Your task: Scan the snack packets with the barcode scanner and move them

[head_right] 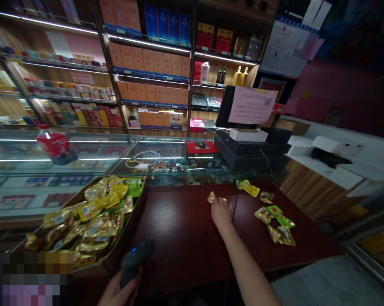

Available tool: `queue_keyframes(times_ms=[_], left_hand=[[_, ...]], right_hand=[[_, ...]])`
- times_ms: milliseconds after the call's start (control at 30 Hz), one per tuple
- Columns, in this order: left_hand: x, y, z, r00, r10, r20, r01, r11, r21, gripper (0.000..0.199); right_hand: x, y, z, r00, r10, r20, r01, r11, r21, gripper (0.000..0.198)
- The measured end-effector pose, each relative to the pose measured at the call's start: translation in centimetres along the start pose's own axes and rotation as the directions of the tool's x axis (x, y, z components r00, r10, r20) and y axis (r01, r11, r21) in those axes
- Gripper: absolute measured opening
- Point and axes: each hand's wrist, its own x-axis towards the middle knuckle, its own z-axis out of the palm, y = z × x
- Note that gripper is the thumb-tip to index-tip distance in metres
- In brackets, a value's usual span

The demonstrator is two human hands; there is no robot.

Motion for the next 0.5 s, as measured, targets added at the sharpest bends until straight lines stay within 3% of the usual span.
queue_keyframes(times_ms=[67,133,267,400,500], left_hand=[[0.0,0.0,0.1,1.0,0.012,0.002,-0.012,1.0,-0.002,0.048],[-0.1,0.1,0.2,1.0,0.02,0.003,-0.02,1.0,0.0,0.044],[-1.4,0.8,0.2,0.999,0.018,0.047,-0.017,1.0,-0.006,0.039],[-3.5,1.8,0.6,0.997,0.028,0.074,-0.026,0.999,-0.029,0.034],[-4.6,2.8,0.8,0.994,0.039,0.1,-0.033,0.998,-0.061,0.03]], right_hand=[[-3.7,-2.7,1.1,0.991,-0.134,0.01,0.134,0.991,0.018,0.022],[-6.1,-4.7,1.4,0.981,-0.192,0.012,0.187,0.969,0.161,0.014],[-6.0,-6.5,0.9,0.983,-0.11,0.15,-0.009,0.777,0.629,0.029],[-4.8,-7.3,0.9,0.957,-0.073,0.281,-0.179,0.611,0.771,0.056],[-5.5,-8.1,1.4,0.924,-0.079,0.374,-0.308,0.426,0.851,0.043]])
